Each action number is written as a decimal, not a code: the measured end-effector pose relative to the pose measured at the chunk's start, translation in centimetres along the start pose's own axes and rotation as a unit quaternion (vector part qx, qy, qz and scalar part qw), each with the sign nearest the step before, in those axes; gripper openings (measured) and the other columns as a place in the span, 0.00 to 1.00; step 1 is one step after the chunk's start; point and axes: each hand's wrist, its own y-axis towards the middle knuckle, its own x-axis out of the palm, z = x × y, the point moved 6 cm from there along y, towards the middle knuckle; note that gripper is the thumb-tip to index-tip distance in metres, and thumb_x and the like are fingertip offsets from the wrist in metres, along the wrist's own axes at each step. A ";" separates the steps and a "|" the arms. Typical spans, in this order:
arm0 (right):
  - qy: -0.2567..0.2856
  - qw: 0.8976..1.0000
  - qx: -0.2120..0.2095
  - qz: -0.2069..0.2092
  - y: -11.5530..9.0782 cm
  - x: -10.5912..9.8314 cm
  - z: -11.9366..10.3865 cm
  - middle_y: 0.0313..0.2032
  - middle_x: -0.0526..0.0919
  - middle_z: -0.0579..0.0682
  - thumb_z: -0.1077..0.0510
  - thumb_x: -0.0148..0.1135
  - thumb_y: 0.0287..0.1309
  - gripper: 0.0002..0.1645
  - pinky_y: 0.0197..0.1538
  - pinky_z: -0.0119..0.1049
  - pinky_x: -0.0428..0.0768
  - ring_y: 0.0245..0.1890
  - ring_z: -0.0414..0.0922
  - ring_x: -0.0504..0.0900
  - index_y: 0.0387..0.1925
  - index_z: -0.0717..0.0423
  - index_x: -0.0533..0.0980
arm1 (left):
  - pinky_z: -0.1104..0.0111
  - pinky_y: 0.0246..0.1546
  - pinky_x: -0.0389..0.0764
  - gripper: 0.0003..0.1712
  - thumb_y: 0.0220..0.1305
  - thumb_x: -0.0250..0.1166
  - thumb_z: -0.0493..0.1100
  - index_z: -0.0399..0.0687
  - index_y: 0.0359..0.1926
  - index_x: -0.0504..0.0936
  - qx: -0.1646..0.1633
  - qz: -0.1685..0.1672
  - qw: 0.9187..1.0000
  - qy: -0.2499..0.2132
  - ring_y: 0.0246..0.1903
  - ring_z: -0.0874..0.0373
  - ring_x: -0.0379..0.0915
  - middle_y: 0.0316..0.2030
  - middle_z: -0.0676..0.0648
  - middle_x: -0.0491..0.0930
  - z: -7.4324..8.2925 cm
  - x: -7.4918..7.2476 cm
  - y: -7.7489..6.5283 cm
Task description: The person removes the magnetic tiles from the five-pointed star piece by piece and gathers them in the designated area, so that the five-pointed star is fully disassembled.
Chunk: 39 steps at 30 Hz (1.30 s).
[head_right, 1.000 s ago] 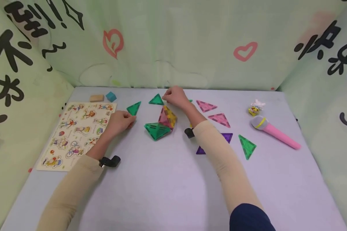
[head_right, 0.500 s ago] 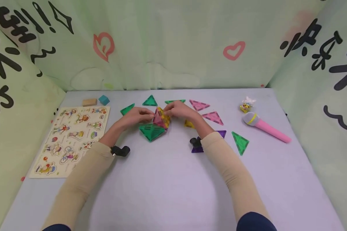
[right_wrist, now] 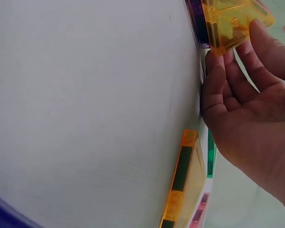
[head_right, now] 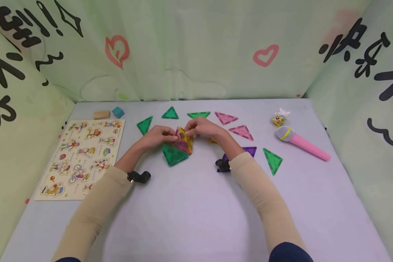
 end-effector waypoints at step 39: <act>0.008 0.997 -0.027 -0.067 -0.9 2.3 -0.3 0.30 0.77 0.45 0.63 0.58 0.67 0.06 0.43 0.35 0.74 0.34 0.44 0.72 0.38 0.62 0.79 | 0.78 0.35 0.82 0.14 0.70 0.62 0.39 0.31 0.47 0.81 -0.044 0.068 0.970 -0.228 0.28 0.66 0.78 0.30 0.53 0.81 -2.9 0.6 -5.5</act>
